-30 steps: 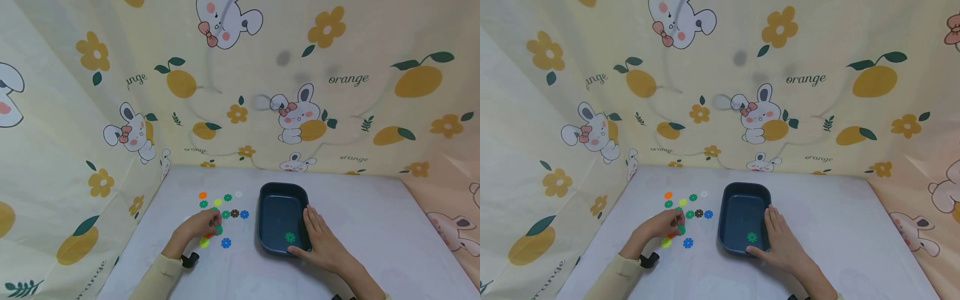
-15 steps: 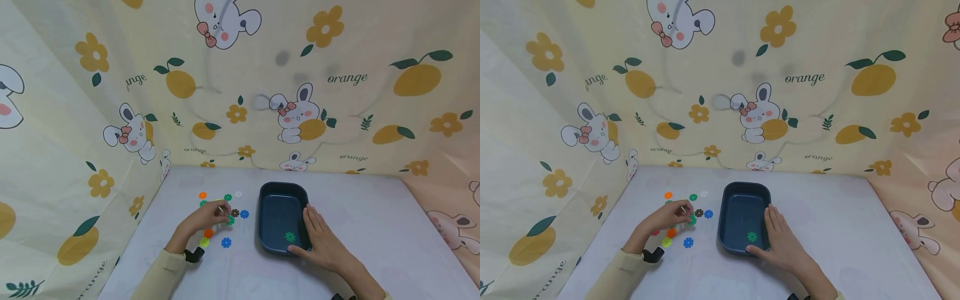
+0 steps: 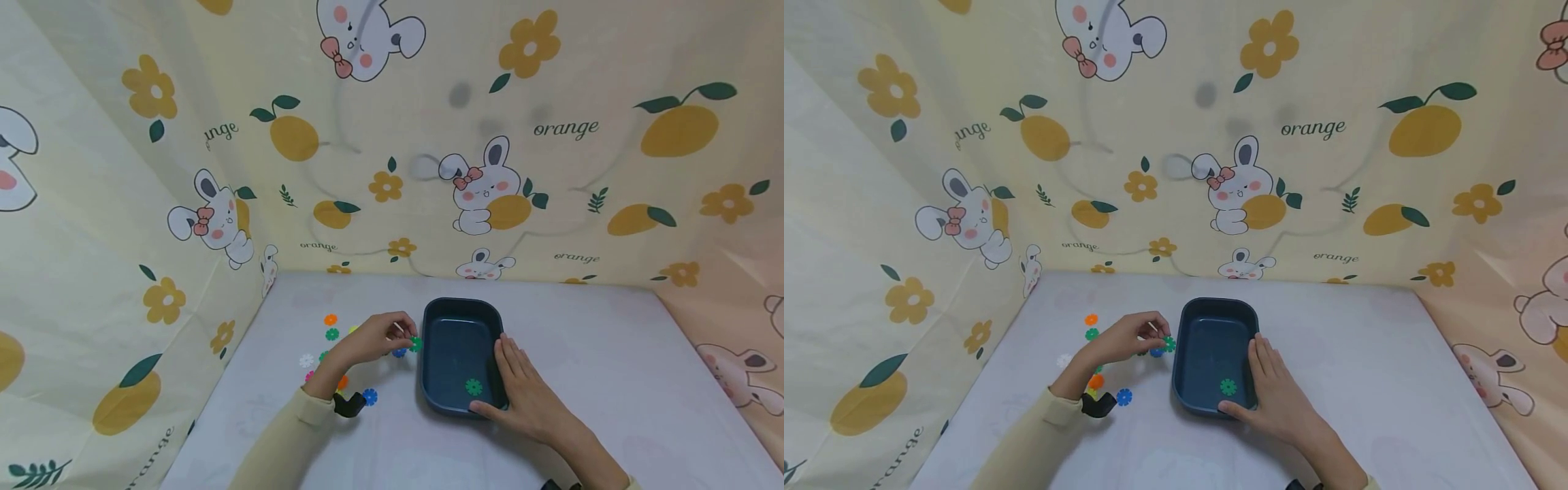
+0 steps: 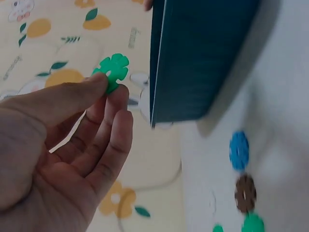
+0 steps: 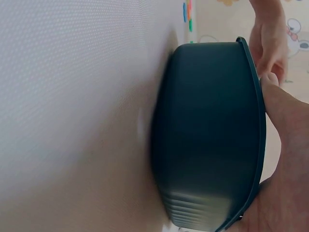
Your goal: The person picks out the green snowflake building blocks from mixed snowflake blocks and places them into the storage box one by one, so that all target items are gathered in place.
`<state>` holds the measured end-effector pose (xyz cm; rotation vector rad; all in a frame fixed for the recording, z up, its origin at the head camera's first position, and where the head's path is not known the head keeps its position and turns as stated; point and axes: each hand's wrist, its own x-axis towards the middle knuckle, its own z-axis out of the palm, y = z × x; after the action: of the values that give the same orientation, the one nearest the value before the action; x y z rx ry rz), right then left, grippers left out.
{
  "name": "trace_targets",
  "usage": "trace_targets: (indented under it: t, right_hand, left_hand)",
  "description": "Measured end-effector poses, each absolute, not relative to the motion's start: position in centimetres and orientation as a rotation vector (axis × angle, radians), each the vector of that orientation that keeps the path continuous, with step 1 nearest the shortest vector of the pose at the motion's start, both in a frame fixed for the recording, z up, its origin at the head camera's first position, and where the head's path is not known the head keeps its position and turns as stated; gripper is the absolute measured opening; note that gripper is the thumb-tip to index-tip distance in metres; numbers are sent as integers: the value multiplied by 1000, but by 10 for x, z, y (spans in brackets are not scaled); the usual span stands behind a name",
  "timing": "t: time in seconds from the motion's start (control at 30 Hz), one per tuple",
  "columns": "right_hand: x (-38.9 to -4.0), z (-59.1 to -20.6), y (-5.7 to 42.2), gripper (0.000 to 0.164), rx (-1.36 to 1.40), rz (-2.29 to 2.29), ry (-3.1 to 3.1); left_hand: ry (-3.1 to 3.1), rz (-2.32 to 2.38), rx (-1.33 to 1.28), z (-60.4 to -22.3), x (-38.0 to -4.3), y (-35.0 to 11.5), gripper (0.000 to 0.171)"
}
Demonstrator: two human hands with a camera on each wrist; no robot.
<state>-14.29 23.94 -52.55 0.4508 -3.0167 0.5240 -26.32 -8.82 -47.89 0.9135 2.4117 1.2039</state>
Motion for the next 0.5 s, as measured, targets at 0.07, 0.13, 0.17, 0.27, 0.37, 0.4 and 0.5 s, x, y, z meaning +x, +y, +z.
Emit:
trace_targets:
  t: [0.07,0.13,0.17,0.27,0.37,0.4,0.5]
  right_hand:
    - [-143,-526,240,126,453,526,-3018]
    - [-142,-526,240,126,456,527,-3017]
    - [-142,-526,241,126,451,533,-3024]
    - [-143,-527,242,125,452,541,-3024]
    - [-143,-528,243,125,453,550,-3025]
    - [-143,-528,243,125,455,549,-3024]
    - [-143,-529,243,125,467,565,-3021]
  left_hand:
    - [2402,1195,925,-478,-264,-77,12]
    - [2394,1181,935,-480,-267,-65,12]
    - [2391,1171,939,-480,-267,-59,12]
    - [2386,1125,967,-484,-271,-41,13]
    - [2371,1078,1008,-489,-273,-24,13]
    - [2369,1060,1024,-491,-274,-19,13]
    - [2347,1035,1052,-496,-276,-7,12]
